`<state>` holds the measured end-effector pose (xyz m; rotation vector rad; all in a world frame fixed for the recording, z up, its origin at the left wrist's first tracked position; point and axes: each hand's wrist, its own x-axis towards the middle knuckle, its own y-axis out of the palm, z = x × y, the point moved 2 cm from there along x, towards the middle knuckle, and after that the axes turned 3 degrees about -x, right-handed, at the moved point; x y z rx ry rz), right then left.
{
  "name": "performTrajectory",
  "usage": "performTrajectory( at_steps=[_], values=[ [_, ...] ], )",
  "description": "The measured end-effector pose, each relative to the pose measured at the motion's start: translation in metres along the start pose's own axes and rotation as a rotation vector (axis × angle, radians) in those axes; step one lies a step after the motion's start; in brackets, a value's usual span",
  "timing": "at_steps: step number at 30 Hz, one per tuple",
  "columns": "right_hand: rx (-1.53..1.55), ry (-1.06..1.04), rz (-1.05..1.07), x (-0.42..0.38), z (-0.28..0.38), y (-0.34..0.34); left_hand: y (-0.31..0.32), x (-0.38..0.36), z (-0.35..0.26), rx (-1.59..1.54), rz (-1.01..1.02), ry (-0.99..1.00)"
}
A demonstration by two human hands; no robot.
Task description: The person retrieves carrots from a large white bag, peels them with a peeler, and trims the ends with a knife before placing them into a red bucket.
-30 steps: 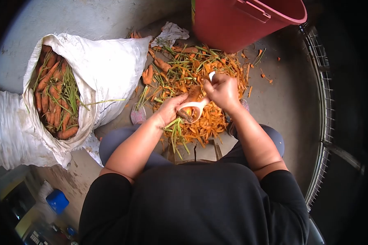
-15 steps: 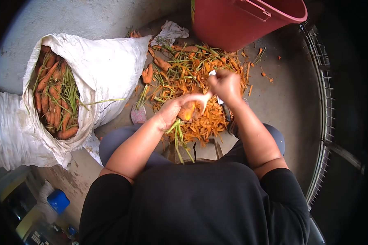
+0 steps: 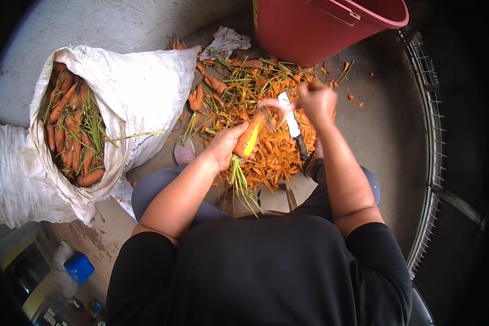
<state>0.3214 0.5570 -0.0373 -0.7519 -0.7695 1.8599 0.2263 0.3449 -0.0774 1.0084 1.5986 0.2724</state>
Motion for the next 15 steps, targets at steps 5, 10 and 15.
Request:
performTrajectory(
  at_steps=[5, 10, 15],
  values=[
    [0.085, -0.166, 0.063, -0.008, 0.007, -0.012, 0.012, -0.007, -0.005, -0.018, 0.005, 0.036],
    [-0.037, -0.400, 0.129, -0.040, 0.021, 0.014, 0.013, -0.008, -0.005, 0.067, -0.069, 0.026],
    [-0.103, 0.004, -0.080, 0.015, -0.010, -0.011, 0.014, -0.007, -0.004, 0.034, 0.071, 0.020]
  ],
)
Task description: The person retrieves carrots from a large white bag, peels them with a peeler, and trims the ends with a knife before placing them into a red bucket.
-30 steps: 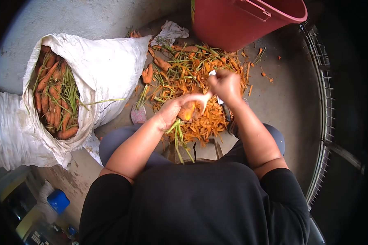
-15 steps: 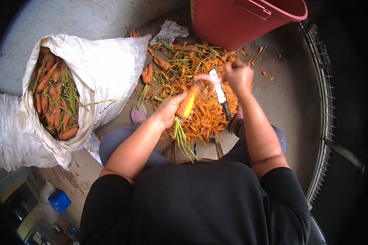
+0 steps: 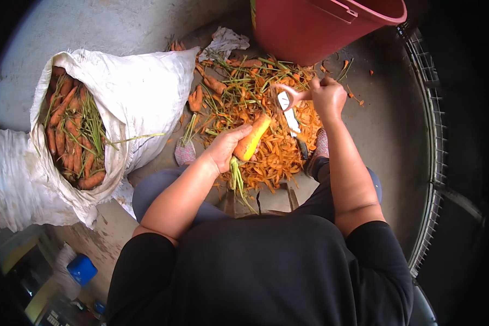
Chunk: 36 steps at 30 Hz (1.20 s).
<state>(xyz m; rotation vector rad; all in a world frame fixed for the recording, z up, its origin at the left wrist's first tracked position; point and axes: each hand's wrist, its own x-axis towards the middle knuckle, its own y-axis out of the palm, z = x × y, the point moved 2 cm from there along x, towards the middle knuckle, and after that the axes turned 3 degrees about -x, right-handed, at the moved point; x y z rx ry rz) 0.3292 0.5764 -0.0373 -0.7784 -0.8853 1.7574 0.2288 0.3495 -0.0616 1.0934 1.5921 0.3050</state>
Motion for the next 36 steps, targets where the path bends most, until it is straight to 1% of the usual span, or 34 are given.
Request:
performTrajectory(
  at_steps=[2, 3, 4, 5, 6, 7, 8, 9, 10, 12, 13, 15, 17, 18, 19, 21, 22, 23, 24, 25, 27, 29, 30, 31, 33, 34, 35, 36],
  values=[
    [0.151, -0.006, 0.000, -0.002, 0.000, -0.003, -0.002, 0.002, -0.002, -0.012, -0.019, 0.027],
    [0.325, -0.060, 0.076, -0.010, 0.001, 0.009, -0.005, 0.003, 0.000, -0.024, -0.030, 0.042],
    [0.393, -0.167, 0.178, -0.026, 0.014, 0.010, -0.009, 0.004, 0.000, -0.060, -0.036, 0.014],
    [0.338, -0.292, 0.256, -0.043, 0.028, 0.007, -0.011, 0.004, 0.002, -0.045, -0.073, 0.023],
    [0.231, -0.465, 0.257, -0.057, 0.038, 0.009, -0.010, 0.004, 0.002, -0.029, -0.110, 0.031],
    [0.168, -0.546, 0.245, -0.062, 0.037, 0.020, -0.008, 0.004, 0.003, -0.011, -0.146, 0.038],
    [0.177, -0.448, 0.216, -0.059, 0.033, 0.022, -0.007, 0.004, 0.003, 0.007, -0.182, 0.043],
    [0.185, -0.351, 0.186, -0.054, 0.031, 0.023, -0.007, 0.003, 0.003, 0.003, -0.165, 0.035],
    [0.163, -0.120, 0.230, -0.038, 0.023, 0.021, -0.007, 0.002, 0.003, 0.000, -0.148, 0.027],
    [-0.014, -0.002, 0.046, -0.002, -0.001, 0.015, -0.012, 0.004, 0.003, -0.046, -0.104, 0.006],
    [0.018, 0.010, 0.020, 0.003, -0.004, 0.006, -0.012, 0.005, 0.004, -0.070, -0.072, 0.008],
    [0.127, 0.001, 0.032, -0.003, 0.001, 0.001, -0.011, 0.005, 0.004, -0.119, -0.006, 0.011],
    [0.309, -0.170, 0.168, -0.022, 0.007, 0.018, -0.012, 0.004, 0.000, -0.090, -0.016, 0.047],
    [0.295, -0.269, 0.268, -0.042, 0.026, 0.010, -0.012, 0.003, -0.001, -0.078, -0.023, 0.067],
    [0.205, -0.434, 0.253, -0.055, 0.033, 0.015, -0.012, 0.002, -0.001, -0.029, -0.073, 0.046],
    [0.114, -0.442, 0.192, -0.057, 0.035, 0.021, -0.009, 0.003, 0.000, 0.074, -0.171, -0.002],
    [0.161, -0.298, 0.208, -0.049, 0.031, 0.021, -0.005, 0.004, 0.001, 0.133, -0.116, 0.069],
    [0.208, -0.154, 0.221, -0.037, 0.024, 0.021, -0.005, 0.003, -0.001, 0.095, -0.083, 0.042],
    [0.145, -0.065, 0.165, -0.023, 0.017, 0.020, -0.005, 0.001, -0.004, 0.057, -0.050, 0.016],
    [0.204, -0.005, 0.113, -0.015, 0.012, 0.015, -0.005, 0.000, -0.006, 0.020, -0.019, -0.010],
    [0.040, -0.082, -0.040, -0.003, 0.006, 0.002, -0.008, 0.000, -0.006, -0.012, 0.016, -0.018],
    [0.270, -0.108, 0.059, -0.004, 0.001, 0.010, -0.007, -0.002, -0.007, -0.055, 0.084, -0.029],
    [0.382, -0.124, 0.113, -0.006, -0.001, 0.013, -0.006, -0.001, -0.007, -0.055, 0.056, -0.031],
    [0.321, -0.186, 0.209, -0.020, 0.012, 0.010, -0.006, -0.001, -0.006, -0.051, 0.048, -0.030],
    [0.123, -0.227, 0.248, -0.039, 0.032, 0.004, -0.008, -0.002, -0.005, -0.044, 0.026, -0.029],
    [0.249, -0.103, 0.207, -0.028, 0.016, 0.018, -0.010, 0.000, -0.003, -0.088, 0.069, -0.062],
    [0.242, -0.015, 0.155, -0.012, 0.008, 0.011, -0.010, -0.001, -0.003, -0.092, 0.127, -0.071],
    [0.205, 0.025, 0.076, 0.003, -0.002, 0.004, -0.008, -0.004, -0.005, -0.094, 0.186, -0.079]
  ],
)
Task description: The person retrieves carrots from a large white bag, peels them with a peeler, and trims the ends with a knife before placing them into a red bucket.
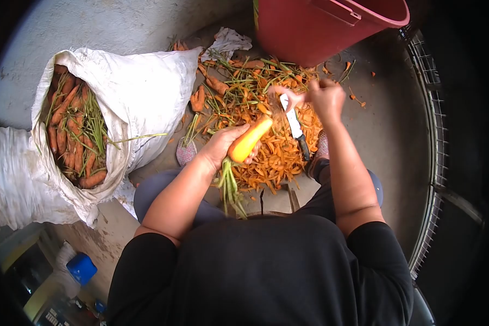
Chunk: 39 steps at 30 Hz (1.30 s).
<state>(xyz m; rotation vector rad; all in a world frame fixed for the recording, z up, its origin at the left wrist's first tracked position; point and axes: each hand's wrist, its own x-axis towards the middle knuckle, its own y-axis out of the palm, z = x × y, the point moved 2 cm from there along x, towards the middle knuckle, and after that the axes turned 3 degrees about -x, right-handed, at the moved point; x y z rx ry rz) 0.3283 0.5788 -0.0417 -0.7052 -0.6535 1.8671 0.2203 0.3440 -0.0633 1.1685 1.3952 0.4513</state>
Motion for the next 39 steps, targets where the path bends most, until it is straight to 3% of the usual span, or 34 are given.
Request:
performTrajectory(
  at_steps=[1, 4, 7, 9, 11, 15, 17, 18, 19, 21, 24, 25, 27, 29, 31, 33, 36, 39],
  values=[
    [-0.033, 0.035, -0.085, 0.009, -0.005, -0.007, 0.006, -0.002, -0.003, 0.001, 0.059, -0.013],
    [0.281, -0.050, -0.069, 0.004, -0.006, 0.000, 0.006, 0.001, -0.003, -0.025, 0.055, -0.020],
    [0.086, -0.364, 0.091, -0.034, 0.022, 0.012, 0.002, 0.001, -0.001, -0.021, -0.016, -0.023],
    [0.225, -0.163, 0.019, -0.013, -0.005, 0.023, 0.005, -0.001, -0.003, 0.014, -0.005, -0.013],
    [0.026, -0.096, -0.164, 0.003, -0.003, -0.001, 0.007, -0.003, -0.006, 0.000, 0.026, -0.013],
    [0.332, -0.064, 0.004, -0.005, -0.004, 0.011, 0.002, 0.001, -0.003, 0.110, -0.121, 0.036],
    [0.220, -0.242, 0.086, -0.038, 0.024, 0.017, 0.006, 0.001, -0.004, 0.156, -0.226, 0.089],
    [0.117, -0.391, 0.094, -0.049, 0.029, 0.023, 0.004, 0.001, -0.003, 0.079, -0.125, 0.137],
    [0.022, -0.437, 0.116, -0.061, 0.041, 0.020, 0.001, 0.003, -0.001, 0.097, -0.186, 0.128],
    [-0.117, -0.416, 0.078, -0.058, 0.036, 0.025, -0.002, 0.005, 0.002, 0.132, -0.309, 0.115],
    [-0.079, -0.029, 0.026, -0.015, 0.012, 0.012, -0.008, 0.008, 0.004, 0.075, -0.306, 0.142],
    [-0.192, -0.085, -0.081, -0.009, 0.012, 0.005, -0.005, 0.008, 0.004, 0.062, -0.301, 0.152],
    [-0.042, -0.052, -0.026, -0.013, 0.015, 0.000, 0.002, 0.006, 0.002, 0.105, -0.314, 0.174],
    [0.049, -0.212, 0.152, -0.034, 0.025, 0.011, 0.005, 0.006, 0.001, 0.095, -0.321, 0.178],
    [-0.087, -0.490, 0.259, -0.059, 0.039, 0.019, 0.010, 0.003, 0.000, 0.091, -0.288, 0.149],
    [-0.133, -0.414, 0.120, -0.051, 0.029, 0.028, 0.009, 0.002, 0.001, 0.095, -0.293, 0.133],
    [-0.273, -0.057, -0.086, -0.002, 0.002, 0.009, -0.002, 0.004, 0.003, 0.098, -0.338, 0.155],
    [-0.166, -0.107, -0.038, -0.005, 0.017, -0.007, 0.000, 0.003, 0.001, 0.163, -0.348, 0.119]
  ],
)
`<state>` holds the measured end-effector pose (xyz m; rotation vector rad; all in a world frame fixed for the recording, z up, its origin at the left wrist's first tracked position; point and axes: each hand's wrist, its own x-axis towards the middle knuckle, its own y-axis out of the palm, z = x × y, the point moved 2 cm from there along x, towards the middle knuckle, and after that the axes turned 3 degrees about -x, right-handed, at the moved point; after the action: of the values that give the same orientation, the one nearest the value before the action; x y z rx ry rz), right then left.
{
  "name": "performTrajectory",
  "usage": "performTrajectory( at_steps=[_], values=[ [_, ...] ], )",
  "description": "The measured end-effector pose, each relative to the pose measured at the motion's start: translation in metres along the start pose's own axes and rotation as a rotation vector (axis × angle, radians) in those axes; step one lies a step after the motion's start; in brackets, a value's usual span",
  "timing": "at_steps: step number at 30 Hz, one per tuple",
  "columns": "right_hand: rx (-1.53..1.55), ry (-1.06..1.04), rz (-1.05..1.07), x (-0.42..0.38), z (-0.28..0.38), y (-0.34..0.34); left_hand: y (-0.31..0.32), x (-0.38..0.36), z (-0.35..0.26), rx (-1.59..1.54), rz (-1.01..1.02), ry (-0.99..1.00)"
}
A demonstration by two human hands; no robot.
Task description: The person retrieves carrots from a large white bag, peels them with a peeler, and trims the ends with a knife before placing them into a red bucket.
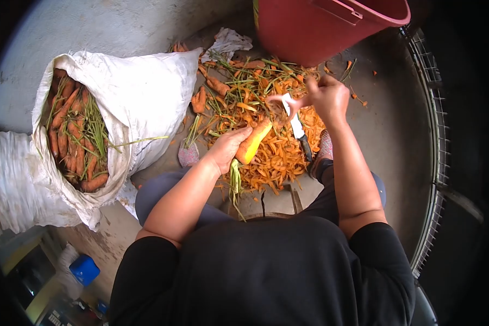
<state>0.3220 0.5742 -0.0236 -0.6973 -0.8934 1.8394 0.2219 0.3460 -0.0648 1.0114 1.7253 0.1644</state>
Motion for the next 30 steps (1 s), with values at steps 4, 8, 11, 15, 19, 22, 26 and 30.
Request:
performTrajectory(
  at_steps=[4, 8, 11, 15, 19, 22, 26, 30],
  values=[
    [-0.020, -0.245, 0.229, -0.020, 0.024, 0.004, -0.006, 0.007, 0.005, -0.119, -0.014, -0.021],
    [0.038, -0.308, 0.302, -0.042, 0.026, 0.023, -0.013, 0.015, 0.009, -0.195, 0.014, 0.005],
    [0.112, -0.312, 0.278, -0.046, 0.025, 0.024, 0.006, 0.004, -0.001, -0.172, 0.027, -0.016],
    [0.063, -0.400, 0.247, -0.052, 0.023, 0.025, 0.006, 0.008, 0.000, -0.200, 0.125, -0.027],
    [-0.043, -0.026, 0.011, -0.013, -0.011, 0.021, 0.013, 0.005, 0.004, -0.187, 0.142, -0.034],
    [-0.036, 0.084, -0.108, 0.009, -0.023, -0.002, 0.011, 0.005, 0.006, -0.255, 0.244, -0.068],
    [0.167, -0.241, 0.122, -0.043, 0.015, 0.010, -0.001, 0.012, 0.010, -0.222, 0.158, -0.064],
    [0.021, -0.184, 0.019, -0.038, 0.009, 0.023, -0.001, 0.011, 0.014, -0.150, 0.123, -0.040]
  ],
)
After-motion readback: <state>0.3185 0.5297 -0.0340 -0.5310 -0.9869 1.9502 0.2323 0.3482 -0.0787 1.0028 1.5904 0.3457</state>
